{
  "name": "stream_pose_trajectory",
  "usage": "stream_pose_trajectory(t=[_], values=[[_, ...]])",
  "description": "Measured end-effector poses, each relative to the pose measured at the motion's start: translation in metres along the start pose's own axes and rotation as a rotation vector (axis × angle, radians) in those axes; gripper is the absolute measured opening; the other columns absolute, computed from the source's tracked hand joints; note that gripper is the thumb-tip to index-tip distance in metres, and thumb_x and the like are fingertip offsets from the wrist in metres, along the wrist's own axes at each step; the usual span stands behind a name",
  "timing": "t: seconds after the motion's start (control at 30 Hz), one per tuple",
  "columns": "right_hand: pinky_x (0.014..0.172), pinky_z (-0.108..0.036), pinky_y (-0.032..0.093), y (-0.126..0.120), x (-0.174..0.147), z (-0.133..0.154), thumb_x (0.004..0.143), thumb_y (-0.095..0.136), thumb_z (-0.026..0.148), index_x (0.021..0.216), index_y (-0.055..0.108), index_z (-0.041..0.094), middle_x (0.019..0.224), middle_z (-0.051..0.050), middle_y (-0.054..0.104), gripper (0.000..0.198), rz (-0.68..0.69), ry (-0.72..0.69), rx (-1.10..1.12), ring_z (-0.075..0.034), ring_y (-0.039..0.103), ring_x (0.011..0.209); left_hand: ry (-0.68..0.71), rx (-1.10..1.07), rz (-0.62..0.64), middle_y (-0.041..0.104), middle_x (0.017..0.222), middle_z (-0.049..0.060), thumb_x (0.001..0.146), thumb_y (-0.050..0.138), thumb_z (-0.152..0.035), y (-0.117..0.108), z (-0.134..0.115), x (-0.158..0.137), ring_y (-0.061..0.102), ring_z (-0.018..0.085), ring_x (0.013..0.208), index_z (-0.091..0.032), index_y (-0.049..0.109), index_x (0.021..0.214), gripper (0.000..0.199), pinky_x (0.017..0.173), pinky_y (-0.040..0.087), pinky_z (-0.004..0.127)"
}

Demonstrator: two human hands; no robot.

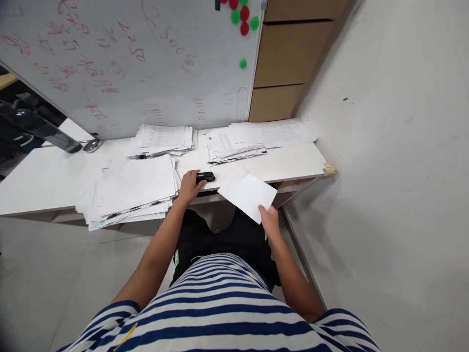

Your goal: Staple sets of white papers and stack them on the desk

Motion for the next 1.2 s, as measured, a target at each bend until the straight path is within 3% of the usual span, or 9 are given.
stream_pose_trajectory(t=[0.1,0.33,0.67,0.87,1.0,1.2], values=[[0.086,-0.04,0.06,-0.001,-0.002,0.005,0.07,0.072,0.04,0.1,0.073,0.017,0.109,-0.009,0.077,0.038,0.032,0.02,0.072,-0.028,0.074,0.097,0.029,0.024,0.033,0.06,0.124,0.016,0.093,0.055,-0.039,0.005,0.013,0.003,0.051,0.032,0.124,-0.019,0.056,0.129,0.041,0.107,0.042,0.044],[0.079,-0.038,0.06,0.018,-0.002,0.023,0.064,0.075,0.035,0.097,0.073,0.019,0.102,-0.007,0.079,0.037,0.127,0.088,0.147,-0.027,0.075,0.09,0.069,-0.018,0.068,0.055,0.137,0.014,0.094,0.053,-0.04,0.003,0.013,-0.003,0.037,0.03,0.143,-0.023,0.054,0.127,0.038,0.115,0.034,0.044],[0.078,-0.037,0.057,0.052,0.006,0.023,0.066,0.072,0.037,0.1,0.073,0.016,0.099,-0.007,0.079,0.039,0.343,0.077,-0.006,-0.026,0.073,0.088,0.112,-0.068,0.12,0.061,0.131,0.014,0.09,0.057,-0.038,-0.004,0.008,-0.003,0.044,0.031,0.137,-0.022,0.058,0.122,0.036,0.114,0.034,0.045],[0.081,-0.037,0.056,0.049,0.013,0.033,0.067,0.076,0.039,0.109,0.071,0.018,0.108,-0.007,0.077,0.047,0.331,0.018,-0.015,-0.025,0.072,0.094,-0.113,-0.296,0.309,0.062,0.132,0.013,0.081,0.066,-0.055,-0.027,-0.005,0.014,0.059,0.031,0.12,-0.025,0.061,0.127,0.055,0.098,0.046,0.042],[0.082,-0.037,0.056,0.044,0.012,0.035,0.07,0.077,0.048,0.106,0.072,0.018,0.106,-0.008,0.077,0.048,0.309,-0.012,0.055,-0.024,0.072,0.092,-0.117,-0.29,0.135,0.065,0.129,0.013,0.091,0.052,-0.056,-0.03,-0.03,0.04,0.056,0.032,0.124,-0.023,0.065,0.118,0.045,0.103,0.041,0.045],[0.077,-0.034,0.053,0.041,0.013,0.036,0.074,0.073,0.053,0.099,0.073,0.017,0.095,-0.006,0.077,0.044,0.258,-0.085,0.005,-0.021,0.07,0.083,-0.133,-0.085,0.04,0.064,0.125,0.017,0.095,0.048,-0.05,0.011,-0.049,0.062,0.047,0.038,0.132,-0.021,0.066,0.111,0.038,0.112,0.028,0.059]])
Point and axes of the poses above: each hand's wrist, its own x-axis towards the middle knuckle, its own y-axis out of the palm, z = x × y, the point moved 4 cm from there along x, towards the middle knuckle
